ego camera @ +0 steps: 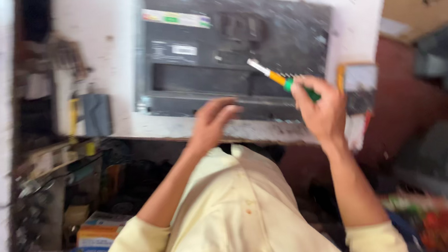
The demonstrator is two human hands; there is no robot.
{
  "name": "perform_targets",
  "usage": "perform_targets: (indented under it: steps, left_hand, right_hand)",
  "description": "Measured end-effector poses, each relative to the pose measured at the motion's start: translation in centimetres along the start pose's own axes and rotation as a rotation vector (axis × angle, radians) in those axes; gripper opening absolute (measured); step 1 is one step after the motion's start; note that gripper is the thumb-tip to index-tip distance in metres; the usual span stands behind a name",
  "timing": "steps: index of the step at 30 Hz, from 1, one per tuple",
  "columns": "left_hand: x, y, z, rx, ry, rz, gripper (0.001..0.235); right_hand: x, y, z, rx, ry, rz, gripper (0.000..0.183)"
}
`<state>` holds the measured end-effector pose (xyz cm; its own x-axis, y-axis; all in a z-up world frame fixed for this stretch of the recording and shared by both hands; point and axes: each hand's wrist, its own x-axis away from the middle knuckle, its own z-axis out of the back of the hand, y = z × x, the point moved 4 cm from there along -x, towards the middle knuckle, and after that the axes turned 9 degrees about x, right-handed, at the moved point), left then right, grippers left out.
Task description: The person uses a green-handled screwdriver to remove and then reinstall screws on the back panel of a Sony television. The person repeatedly unscrews and tightens screws at various locations on the device's rear casing.
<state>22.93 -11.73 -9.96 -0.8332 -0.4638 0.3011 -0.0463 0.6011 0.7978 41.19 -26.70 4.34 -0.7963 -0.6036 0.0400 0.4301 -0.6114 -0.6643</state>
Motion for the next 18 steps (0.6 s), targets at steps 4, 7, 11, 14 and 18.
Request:
perform_targets:
  steps: [4,7,11,14,18]
  left_hand:
    - [-1.6,-0.8,-2.9,0.547,0.157,0.085,0.033]
    - [-3.0,0.9,-1.7,0.497,0.315,-0.121,0.028]
    - [-4.0,2.7,1.3,0.527,0.405,-0.145,0.026]
    - [-5.5,4.4,3.1,0.753,0.531,-0.184,0.028]
    - [-5.9,9.7,6.5,0.751,0.543,-0.366,0.026]
  right_hand:
    - [2.1,-4.8,-5.6,-0.074,-0.175,0.144,0.034]
    - [3.0,-7.4,-9.0,-0.085,-0.235,0.255,0.041]
    - [2.1,-9.8,-11.3,-0.113,-0.274,0.327,0.039]
    - [2.7,-11.1,-11.9,-0.049,-0.226,0.420,0.034]
    - [3.9,-11.0,-12.6,0.049,-0.200,0.437,0.032]
